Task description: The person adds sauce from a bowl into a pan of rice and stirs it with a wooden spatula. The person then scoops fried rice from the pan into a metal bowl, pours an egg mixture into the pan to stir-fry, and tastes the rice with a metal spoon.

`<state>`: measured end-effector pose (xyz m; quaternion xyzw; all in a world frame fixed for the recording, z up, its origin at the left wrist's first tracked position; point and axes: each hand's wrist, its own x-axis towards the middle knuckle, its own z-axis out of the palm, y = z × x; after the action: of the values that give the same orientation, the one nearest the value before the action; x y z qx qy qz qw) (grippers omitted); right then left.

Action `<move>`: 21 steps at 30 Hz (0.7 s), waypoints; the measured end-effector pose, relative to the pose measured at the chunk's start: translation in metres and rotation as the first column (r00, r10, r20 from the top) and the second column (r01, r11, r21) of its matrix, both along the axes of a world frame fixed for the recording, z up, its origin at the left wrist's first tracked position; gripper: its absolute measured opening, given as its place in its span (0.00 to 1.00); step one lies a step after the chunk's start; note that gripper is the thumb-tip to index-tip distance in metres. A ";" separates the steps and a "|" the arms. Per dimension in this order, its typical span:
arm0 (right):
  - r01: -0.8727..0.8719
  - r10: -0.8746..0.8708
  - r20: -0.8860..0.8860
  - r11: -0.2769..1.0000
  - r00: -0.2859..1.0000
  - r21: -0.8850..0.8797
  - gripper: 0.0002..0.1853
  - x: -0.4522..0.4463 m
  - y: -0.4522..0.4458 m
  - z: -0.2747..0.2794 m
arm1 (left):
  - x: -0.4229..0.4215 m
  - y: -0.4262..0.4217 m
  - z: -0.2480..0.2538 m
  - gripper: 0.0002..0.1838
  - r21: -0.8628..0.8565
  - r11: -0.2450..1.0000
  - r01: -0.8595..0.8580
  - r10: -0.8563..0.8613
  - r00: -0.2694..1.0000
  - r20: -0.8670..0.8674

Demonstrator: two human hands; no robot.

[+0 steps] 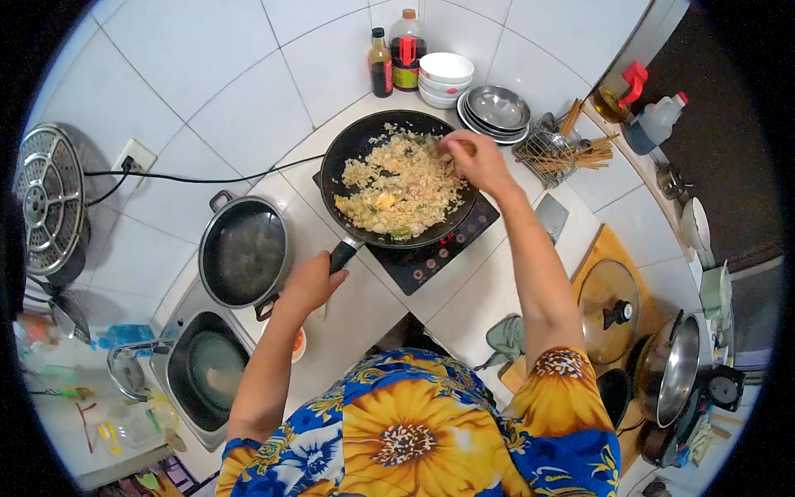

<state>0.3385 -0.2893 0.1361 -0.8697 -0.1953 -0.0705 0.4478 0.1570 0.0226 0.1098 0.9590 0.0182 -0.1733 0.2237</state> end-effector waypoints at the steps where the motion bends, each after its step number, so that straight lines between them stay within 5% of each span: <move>1: 0.041 -0.040 0.060 0.999 0.997 -0.018 0.10 -0.003 -0.008 0.000 | -0.001 0.000 -0.001 0.22 -0.005 1.000 -0.002 0.002 1.000 -0.004; 4: 0.056 -0.053 -0.063 0.997 0.997 0.044 0.10 -0.023 -0.002 -0.021 | 0.000 0.001 -0.003 0.22 -0.018 1.000 0.010 -0.010 1.000 0.004; 7: -0.096 0.116 -0.185 0.989 0.976 0.115 0.11 -0.044 0.026 -0.023 | 0.002 0.002 -0.007 0.22 -0.004 1.000 0.016 -0.016 1.000 0.025; 9: -0.188 0.201 -0.126 0.976 0.971 0.113 0.10 -0.049 0.026 -0.012 | 0.001 0.003 -0.011 0.22 -0.013 1.000 0.021 -0.020 0.999 0.038; 13: -0.075 0.087 -0.163 0.994 0.983 0.079 0.11 -0.052 -0.003 0.028 | 0.002 0.004 -0.008 0.21 -0.018 1.000 0.006 -0.005 1.000 0.021; 15: 0.144 -0.164 -0.096 0.971 0.982 -0.188 0.12 -0.047 -0.024 0.034 | 0.001 0.004 -0.012 0.21 -0.025 1.000 0.013 -0.013 0.999 0.036; 17: 0.142 -0.151 -0.137 0.987 0.979 -0.070 0.11 -0.041 -0.023 -0.007 | 0.000 0.002 -0.010 0.21 -0.018 1.000 0.006 -0.005 1.000 0.031; 19: 0.184 -0.059 -0.416 0.945 0.908 0.269 0.11 -0.050 0.015 -0.027 | 0.000 0.000 -0.009 0.21 -0.005 1.000 0.003 -0.003 1.000 0.030; 21: 0.017 0.116 -0.413 0.953 0.903 0.304 0.12 -0.053 0.042 -0.025 | 0.000 0.000 -0.011 0.21 -0.011 1.000 -0.001 0.001 0.999 0.034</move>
<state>0.2856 -0.2475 0.1112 -0.7804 -0.1021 0.1037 0.6080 0.1574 0.0225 0.0991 0.9605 0.0137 -0.1568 0.2296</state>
